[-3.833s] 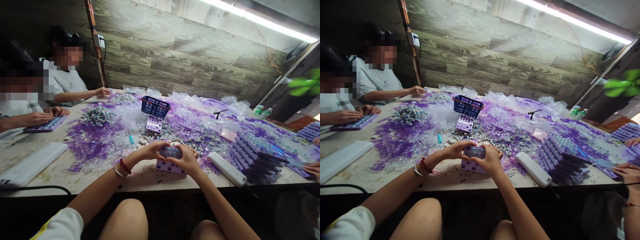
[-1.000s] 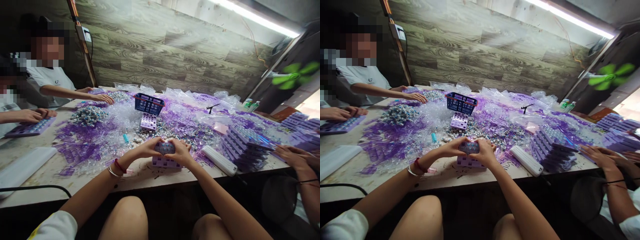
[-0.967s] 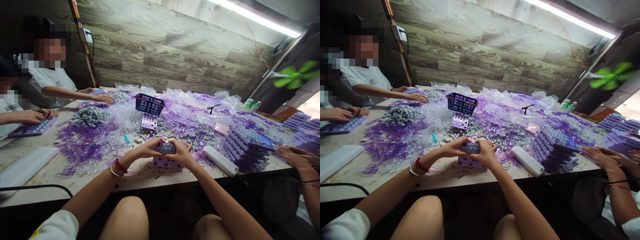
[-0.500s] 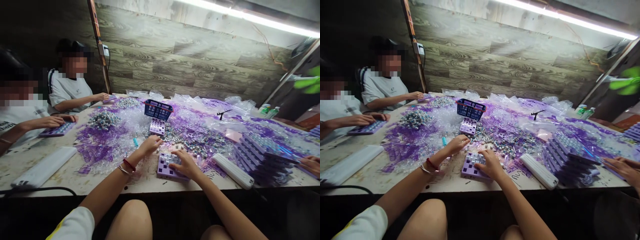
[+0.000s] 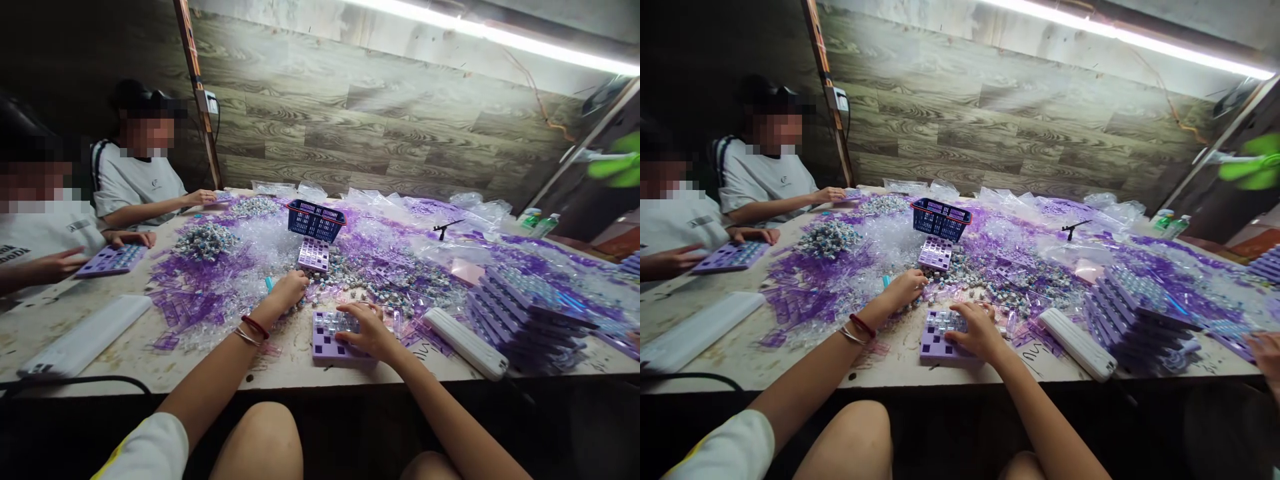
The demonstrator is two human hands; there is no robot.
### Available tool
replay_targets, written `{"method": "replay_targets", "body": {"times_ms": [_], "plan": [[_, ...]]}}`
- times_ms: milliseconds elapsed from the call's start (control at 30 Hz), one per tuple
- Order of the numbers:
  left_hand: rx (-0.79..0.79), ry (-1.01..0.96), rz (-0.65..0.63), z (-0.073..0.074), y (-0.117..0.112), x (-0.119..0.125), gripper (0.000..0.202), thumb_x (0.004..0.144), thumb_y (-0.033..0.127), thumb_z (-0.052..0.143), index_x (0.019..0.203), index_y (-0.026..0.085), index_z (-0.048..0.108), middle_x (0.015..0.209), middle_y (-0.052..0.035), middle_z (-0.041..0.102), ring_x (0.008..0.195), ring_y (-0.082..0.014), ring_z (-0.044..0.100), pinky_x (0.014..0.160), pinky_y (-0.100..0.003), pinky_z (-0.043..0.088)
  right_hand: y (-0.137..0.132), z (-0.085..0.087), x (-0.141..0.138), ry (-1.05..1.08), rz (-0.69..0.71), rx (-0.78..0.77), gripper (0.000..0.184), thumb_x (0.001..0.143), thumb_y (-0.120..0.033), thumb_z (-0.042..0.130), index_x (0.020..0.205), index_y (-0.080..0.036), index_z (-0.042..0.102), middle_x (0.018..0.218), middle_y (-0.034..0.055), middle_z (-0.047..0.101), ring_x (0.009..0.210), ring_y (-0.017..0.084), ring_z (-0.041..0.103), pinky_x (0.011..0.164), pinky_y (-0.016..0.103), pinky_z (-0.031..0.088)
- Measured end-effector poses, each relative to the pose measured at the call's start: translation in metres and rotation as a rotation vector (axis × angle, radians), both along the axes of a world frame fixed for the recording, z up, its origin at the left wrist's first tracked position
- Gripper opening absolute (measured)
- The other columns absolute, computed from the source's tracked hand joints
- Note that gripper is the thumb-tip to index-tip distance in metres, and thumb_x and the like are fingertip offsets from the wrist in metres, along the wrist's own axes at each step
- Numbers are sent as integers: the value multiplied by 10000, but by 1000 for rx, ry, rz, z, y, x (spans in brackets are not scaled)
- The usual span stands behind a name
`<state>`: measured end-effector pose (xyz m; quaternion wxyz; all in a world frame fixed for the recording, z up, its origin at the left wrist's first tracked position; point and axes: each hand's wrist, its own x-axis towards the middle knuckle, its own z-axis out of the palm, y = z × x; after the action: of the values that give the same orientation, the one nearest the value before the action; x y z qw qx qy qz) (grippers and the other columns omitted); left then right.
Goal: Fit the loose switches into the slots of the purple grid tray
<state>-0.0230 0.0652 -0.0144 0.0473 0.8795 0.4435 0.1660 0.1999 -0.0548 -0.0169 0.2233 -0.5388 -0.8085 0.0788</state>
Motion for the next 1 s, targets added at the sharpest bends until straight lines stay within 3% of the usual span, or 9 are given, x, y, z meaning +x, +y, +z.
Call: {"method": "replay_targets", "body": {"times_ms": [267,433,600,767,900,1000], "plan": [[19,4,10,2,2,0,117,735,49,565,703,134,638,846,-90,627,879,-201,596,823,-300,475,5,-7,3,-23,-9,120,379,797,-344,653,1159,-255,582,1179,87,645,1122,268,574,1027,489,302],[23,-52,53,2,2,-4,104,738,72,568,695,142,631,792,-94,636,857,-221,609,774,-301,470,4,2,9,101,-72,155,250,851,-319,573,1086,-243,610,1163,83,653,1113,280,578,1000,505,298],[-27,-170,52,5,2,0,28,752,133,603,742,143,627,767,-50,649,753,-171,609,690,-250,466,2,10,16,177,-142,272,195,881,-312,521,1027,-236,626,1127,81,670,1107,283,578,988,497,281],[-346,-506,-168,8,-5,12,191,686,244,703,810,129,614,773,-20,628,713,-144,595,643,-238,478,-3,13,11,146,-71,284,185,886,-264,512,1030,-232,623,1102,72,675,1074,267,595,967,467,301],[-660,-618,-408,11,-16,18,304,665,272,741,907,138,616,849,-19,630,771,-138,597,691,-250,474,-7,14,3,136,18,238,214,876,-237,534,1076,-231,611,1108,79,673,1058,256,600,937,438,331],[-843,-687,-508,15,-25,21,353,659,267,766,954,145,615,905,-28,634,825,-138,594,749,-268,468,-9,16,-2,125,46,228,244,871,-222,539,1106,-239,602,1130,84,662,1061,252,596,936,430,342]]}}
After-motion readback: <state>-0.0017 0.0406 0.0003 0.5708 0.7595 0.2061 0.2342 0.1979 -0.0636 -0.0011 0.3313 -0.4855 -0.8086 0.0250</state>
